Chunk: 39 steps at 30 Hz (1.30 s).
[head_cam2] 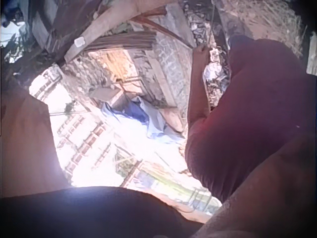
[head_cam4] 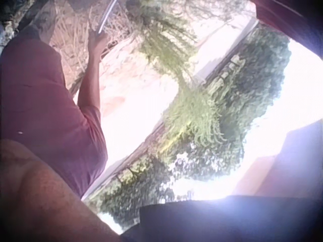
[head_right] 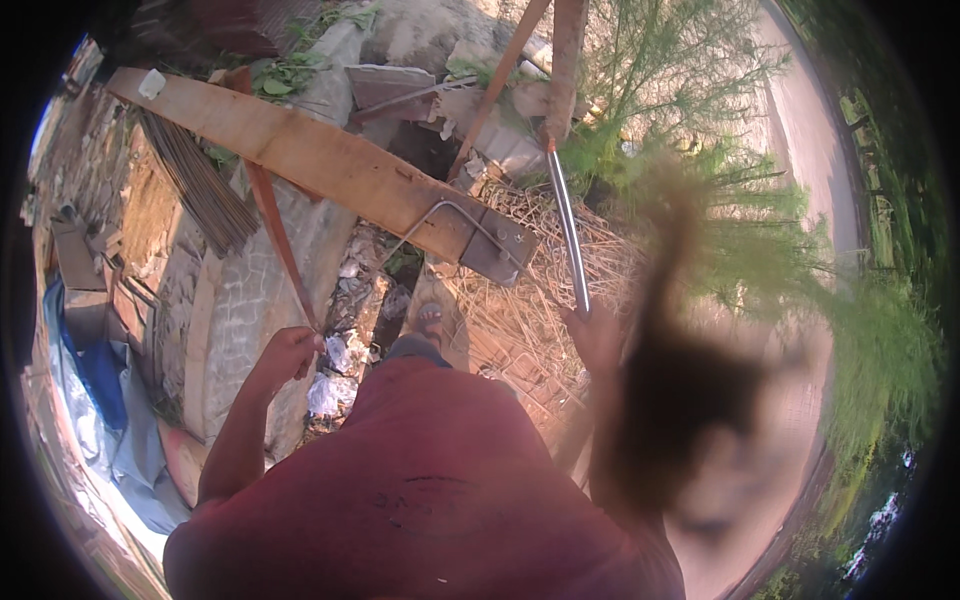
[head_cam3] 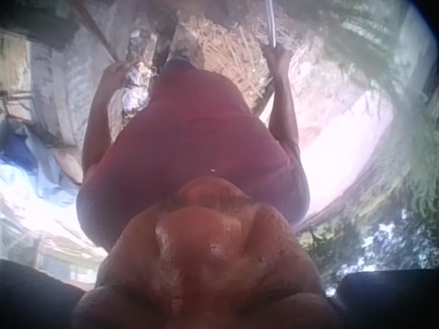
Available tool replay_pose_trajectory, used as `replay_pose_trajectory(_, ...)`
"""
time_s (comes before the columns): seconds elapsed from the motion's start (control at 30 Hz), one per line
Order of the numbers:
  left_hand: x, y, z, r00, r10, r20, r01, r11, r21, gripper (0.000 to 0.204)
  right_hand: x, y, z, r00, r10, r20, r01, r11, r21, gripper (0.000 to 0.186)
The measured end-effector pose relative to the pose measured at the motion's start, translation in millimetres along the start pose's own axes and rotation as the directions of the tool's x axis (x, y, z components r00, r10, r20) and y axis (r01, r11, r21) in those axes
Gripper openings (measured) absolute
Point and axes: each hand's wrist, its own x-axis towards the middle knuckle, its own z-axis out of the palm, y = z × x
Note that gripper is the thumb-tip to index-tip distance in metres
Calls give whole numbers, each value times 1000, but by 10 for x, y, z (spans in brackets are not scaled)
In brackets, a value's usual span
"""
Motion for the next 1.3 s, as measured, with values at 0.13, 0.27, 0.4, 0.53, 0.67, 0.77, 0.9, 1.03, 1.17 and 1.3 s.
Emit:
replay_pose_trajectory(0.13,429,336,275,994,109,22,-109,994,-29,33,37,57,35,1000,9,-3,-9,1000,15,29)
replay_pose_trajectory(0.27,915,850,585,983,179,44,-178,984,-29,37,40,100,32,1000,-4,1,4,998,69,27)
replay_pose_trajectory(0.4,1122,991,754,964,261,-40,-252,955,157,41,63,121,30,1000,22,3,-22,1000,-9,29)
replay_pose_trajectory(0.53,1201,935,732,971,241,4,-239,964,119,41,36,60,-2,1000,16,-13,-16,999,-29,30)
replay_pose_trajectory(0.67,1165,970,728,980,201,5,-201,977,66,40,10,273,-235,982,-156,-104,131,967,-219,29)
replay_pose_trajectory(0.77,1157,990,739,985,174,-1,-174,984,34,40,137,483,-707,947,-291,-139,238,922,-305,22)
replay_pose_trajectory(0.9,1089,1078,738,988,157,-5,-156,987,30,40,573,607,-1298,884,-454,-114,284,713,-641,25)
replay_pose_trajectory(1.03,1141,1035,729,988,155,-8,-154,986,57,41,1144,975,-1455,867,-496,54,395,615,-683,25)
replay_pose_trajectory(1.17,1130,1037,712,991,134,12,-135,987,86,41,1522,832,-1480,825,-555,101,411,468,-782,21)
replay_pose_trajectory(1.3,1165,996,717,991,130,7,-130,988,84,41,1792,599,-1486,798,-537,272,497,332,-802,15)
